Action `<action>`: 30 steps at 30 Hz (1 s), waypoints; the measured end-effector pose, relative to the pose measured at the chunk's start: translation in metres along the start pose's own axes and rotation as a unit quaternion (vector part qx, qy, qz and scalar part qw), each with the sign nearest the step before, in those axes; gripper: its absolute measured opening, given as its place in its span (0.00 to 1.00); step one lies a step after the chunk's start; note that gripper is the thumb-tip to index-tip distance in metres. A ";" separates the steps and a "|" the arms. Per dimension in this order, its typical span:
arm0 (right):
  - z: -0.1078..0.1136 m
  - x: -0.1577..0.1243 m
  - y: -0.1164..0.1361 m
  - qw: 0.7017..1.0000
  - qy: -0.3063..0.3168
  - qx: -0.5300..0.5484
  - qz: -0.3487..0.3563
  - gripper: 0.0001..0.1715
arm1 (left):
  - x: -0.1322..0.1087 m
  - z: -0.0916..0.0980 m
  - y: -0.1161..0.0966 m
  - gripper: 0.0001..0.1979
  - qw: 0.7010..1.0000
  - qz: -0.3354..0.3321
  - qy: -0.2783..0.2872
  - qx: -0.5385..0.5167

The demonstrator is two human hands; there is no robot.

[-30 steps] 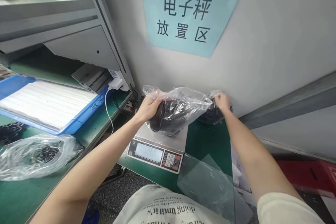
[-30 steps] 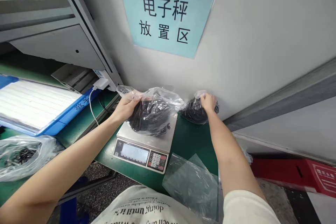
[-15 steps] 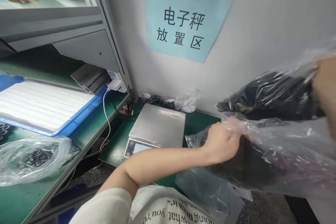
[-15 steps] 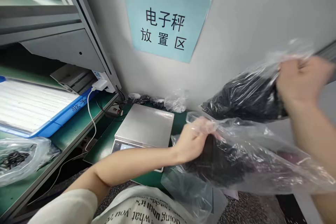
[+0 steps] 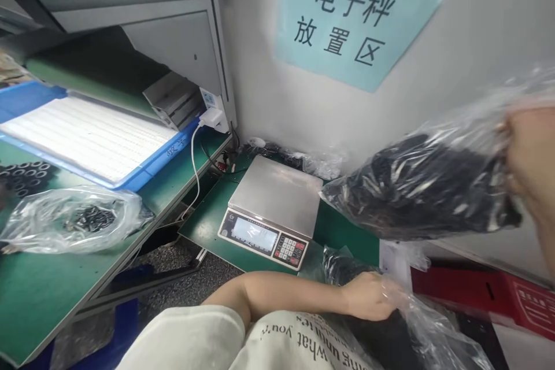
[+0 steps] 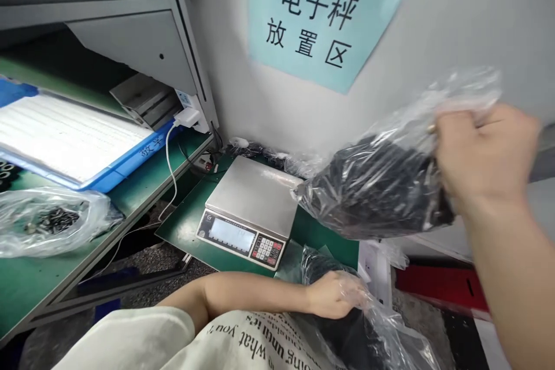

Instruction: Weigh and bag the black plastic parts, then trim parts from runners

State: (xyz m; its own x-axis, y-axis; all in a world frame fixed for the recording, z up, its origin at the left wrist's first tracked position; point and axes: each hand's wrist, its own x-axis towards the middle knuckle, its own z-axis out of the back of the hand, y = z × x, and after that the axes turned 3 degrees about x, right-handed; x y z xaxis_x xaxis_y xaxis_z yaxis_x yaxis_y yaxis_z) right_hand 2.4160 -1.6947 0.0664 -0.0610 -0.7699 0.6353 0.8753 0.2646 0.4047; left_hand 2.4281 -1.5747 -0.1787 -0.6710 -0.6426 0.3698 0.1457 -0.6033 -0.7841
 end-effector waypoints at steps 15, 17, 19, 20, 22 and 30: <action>-0.157 -0.073 0.049 0.970 0.191 0.115 0.101 0.21 | -0.016 0.019 0.013 0.25 0.997 0.036 -0.055 -0.037; -0.166 -0.075 0.056 0.966 0.202 0.103 0.122 0.22 | -0.016 0.016 0.015 0.28 0.997 0.032 -0.060 -0.040; -0.172 -0.074 0.060 0.959 0.233 0.090 0.131 0.21 | -0.017 0.015 0.015 0.30 0.997 0.032 -0.060 -0.046; -0.173 -0.073 0.061 0.955 0.253 0.086 0.133 0.21 | -0.017 0.016 0.015 0.30 0.997 0.032 -0.057 -0.049; -0.171 -0.069 0.061 0.942 0.293 0.081 0.143 0.17 | -0.018 0.018 0.014 0.31 0.997 0.024 -0.047 -0.056; -0.158 -0.062 0.047 0.917 0.339 0.083 0.192 0.13 | -0.026 0.029 0.013 0.35 0.995 0.034 -0.019 -0.092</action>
State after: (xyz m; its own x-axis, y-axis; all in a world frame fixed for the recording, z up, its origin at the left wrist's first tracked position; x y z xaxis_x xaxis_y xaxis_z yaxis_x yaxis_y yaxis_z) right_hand 2.5369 -1.7262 -0.0576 0.5976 -0.7711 0.2197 0.6820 0.6329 0.3664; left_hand 2.4689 -1.5791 -0.1840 -0.6365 -0.6977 0.3288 0.0515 -0.4638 -0.8844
